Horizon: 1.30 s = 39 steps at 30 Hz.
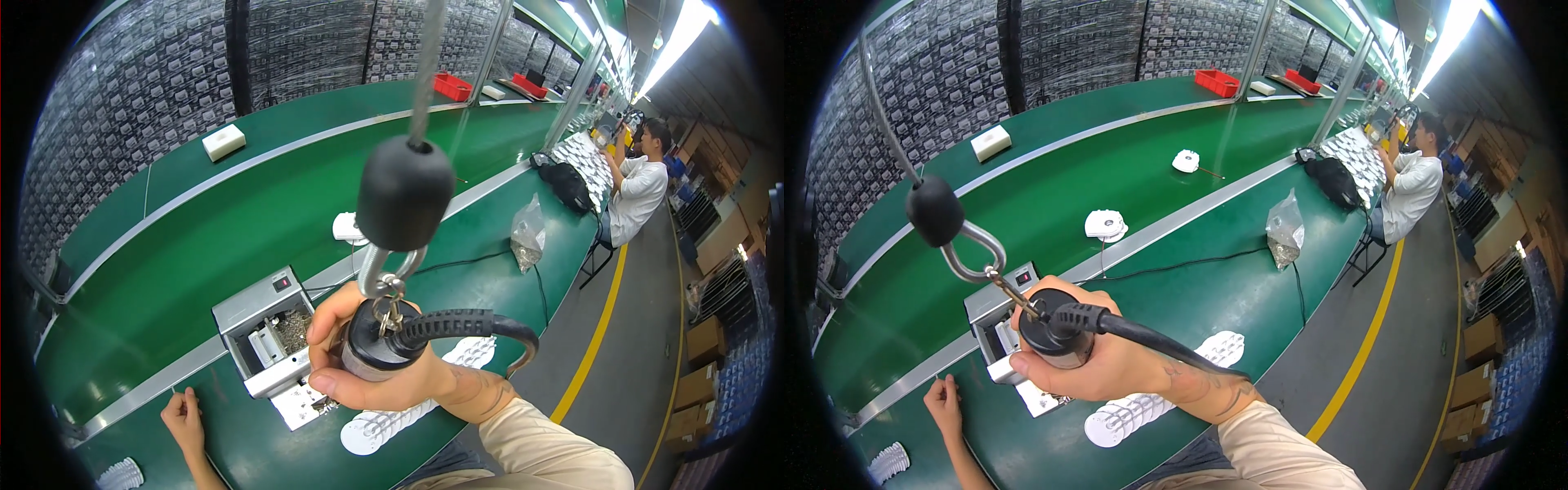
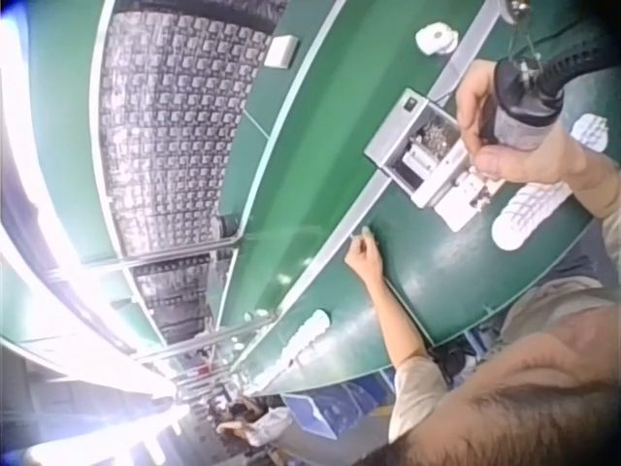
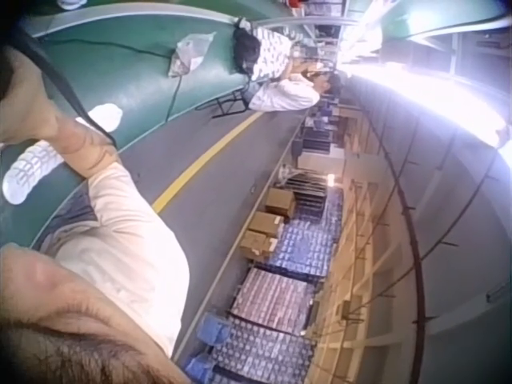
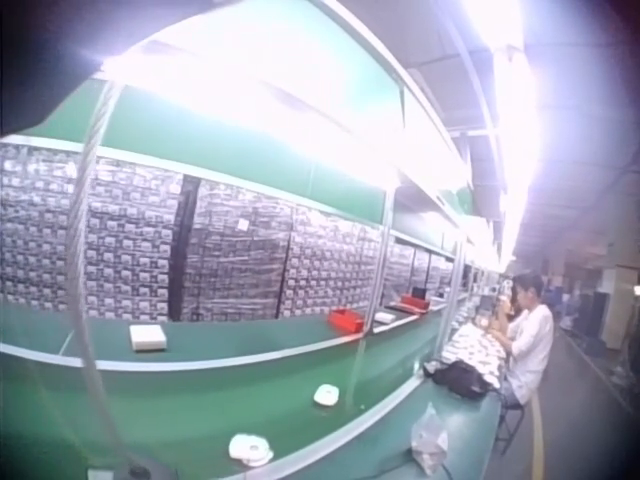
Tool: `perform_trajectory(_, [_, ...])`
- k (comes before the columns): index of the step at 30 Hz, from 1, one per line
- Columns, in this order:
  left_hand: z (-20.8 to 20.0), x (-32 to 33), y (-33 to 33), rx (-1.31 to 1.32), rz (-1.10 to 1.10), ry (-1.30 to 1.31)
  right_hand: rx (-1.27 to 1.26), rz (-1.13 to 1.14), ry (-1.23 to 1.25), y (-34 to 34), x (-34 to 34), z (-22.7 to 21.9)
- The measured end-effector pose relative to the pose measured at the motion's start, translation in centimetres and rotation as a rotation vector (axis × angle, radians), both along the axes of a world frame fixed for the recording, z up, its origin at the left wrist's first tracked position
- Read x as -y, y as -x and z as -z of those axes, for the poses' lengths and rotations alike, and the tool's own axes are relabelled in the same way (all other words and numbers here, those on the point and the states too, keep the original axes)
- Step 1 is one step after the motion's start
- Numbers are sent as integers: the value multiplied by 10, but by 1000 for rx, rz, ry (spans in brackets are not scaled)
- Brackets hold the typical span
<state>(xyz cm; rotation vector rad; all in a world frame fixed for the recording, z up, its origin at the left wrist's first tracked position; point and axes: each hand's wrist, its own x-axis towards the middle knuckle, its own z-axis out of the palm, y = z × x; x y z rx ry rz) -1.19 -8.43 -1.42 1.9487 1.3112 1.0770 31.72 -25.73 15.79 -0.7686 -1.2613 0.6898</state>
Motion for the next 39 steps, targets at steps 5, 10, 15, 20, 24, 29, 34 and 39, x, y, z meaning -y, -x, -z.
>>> perform_trajectory(5, [-2, 0, -1, -14, 0, -1, 30, -9, 18, -1, 1, 0])
perform_trajectory(10, [-4, -1, -4, -24, 4, -15, 121, 9, 13, -4, 6, -7])
perform_trajectory(15, [-12, 2, -9, -47, 3, -8, -222, -315, 118, -10, 35, -26])
perform_trajectory(20, [11, -6, 3, -26, 39, -98, -530, -782, 32, 8, 57, -21])
perform_trajectory(24, [13, -5, 8, -8, 5, -52, -438, -679, -161, 26, 55, -23])
perform_trajectory(29, [19, -10, 19, 29, -26, -44, -377, -343, -129, 46, 61, 9])
perform_trajectory(34, [-39, 16, -4, -249, 0, -79, -228, -579, 101, 28, 63, -40])
perform_trajectory(39, [-29, 15, -2, -192, 17, -57, -304, -626, -69, 29, 65, -32])
